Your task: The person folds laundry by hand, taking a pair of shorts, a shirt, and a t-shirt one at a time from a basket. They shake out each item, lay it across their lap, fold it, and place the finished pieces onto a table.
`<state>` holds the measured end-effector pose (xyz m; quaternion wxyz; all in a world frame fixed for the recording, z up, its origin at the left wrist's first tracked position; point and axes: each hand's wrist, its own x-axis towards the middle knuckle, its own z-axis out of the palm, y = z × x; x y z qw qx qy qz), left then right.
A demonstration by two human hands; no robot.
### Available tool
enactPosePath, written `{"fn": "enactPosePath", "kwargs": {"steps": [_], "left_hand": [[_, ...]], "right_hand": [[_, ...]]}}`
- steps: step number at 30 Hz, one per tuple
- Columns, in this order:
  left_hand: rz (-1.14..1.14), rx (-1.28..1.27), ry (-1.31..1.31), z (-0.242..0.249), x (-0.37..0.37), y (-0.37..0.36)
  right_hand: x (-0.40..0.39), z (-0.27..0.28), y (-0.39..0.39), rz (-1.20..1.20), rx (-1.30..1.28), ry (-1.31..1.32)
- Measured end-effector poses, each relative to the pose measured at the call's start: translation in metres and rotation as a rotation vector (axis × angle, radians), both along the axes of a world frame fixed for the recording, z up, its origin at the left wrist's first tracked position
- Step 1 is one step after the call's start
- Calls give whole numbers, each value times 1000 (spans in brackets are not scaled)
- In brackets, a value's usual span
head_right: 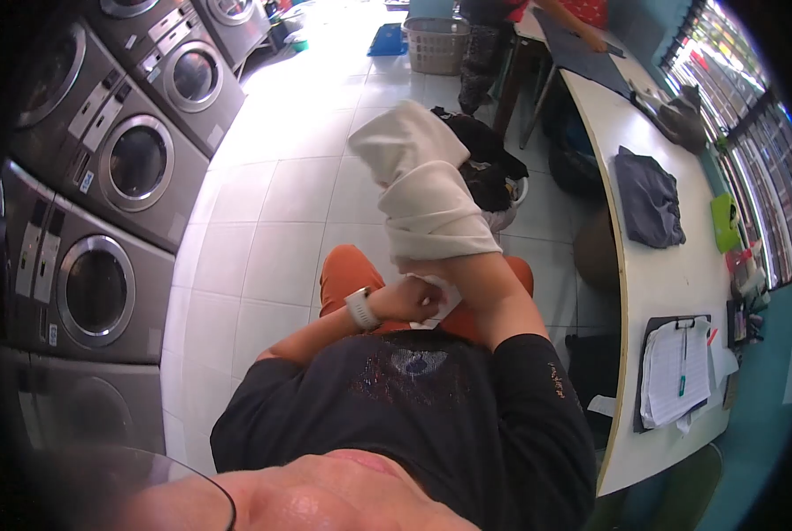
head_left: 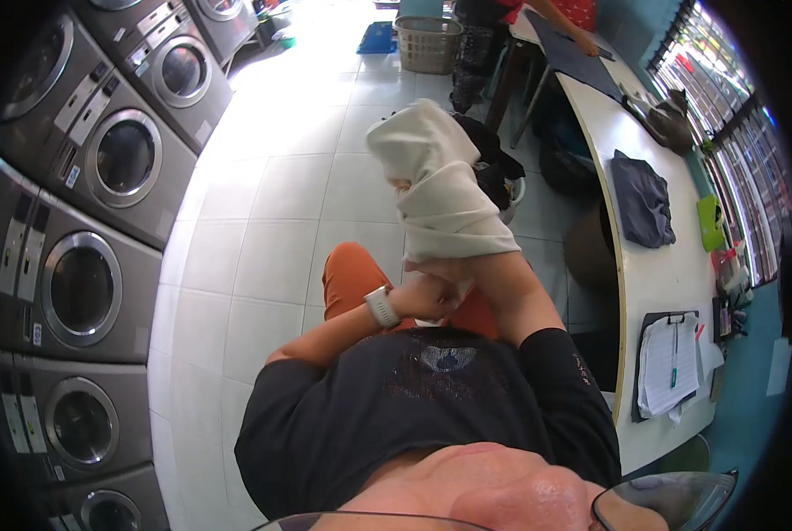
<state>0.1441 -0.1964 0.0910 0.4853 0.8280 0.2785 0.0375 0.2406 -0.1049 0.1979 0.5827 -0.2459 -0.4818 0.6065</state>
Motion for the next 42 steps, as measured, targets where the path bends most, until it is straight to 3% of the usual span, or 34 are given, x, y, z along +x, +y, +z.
{"fn": "enactPosePath", "kwargs": {"steps": [2,4,7,9,16,21,24,30,32,42], "left_hand": [[471,1105,-342,-39,15,29],[717,183,-689,-102,-24,110],[739,-8,-1229,2,-41,128],[762,-77,-1386,43,-56,125],[779,-8,-1455,97,-61,106],[680,91,-1266,82,-20,64],[670,87,-1240,79,-19,53],[775,63,-1378,102,-36,84],[803,43,-1453,112,-43,91],[808,36,-1582,139,-57,104]], "right_hand": [[-1,-10,-15,40,-36,-80],[4,-15,-20,33,-67,-96],[11,-13,-8,-42,-79,-68],[19,-8,1,-99,-75,-34],[63,4,-5,-239,-12,36],[84,-26,0,-317,-63,-222],[79,-32,-22,-407,33,-368],[19,-38,-58,69,6,-375],[8,-44,-63,130,-10,-380],[99,-32,-122,513,-30,-537]]}}
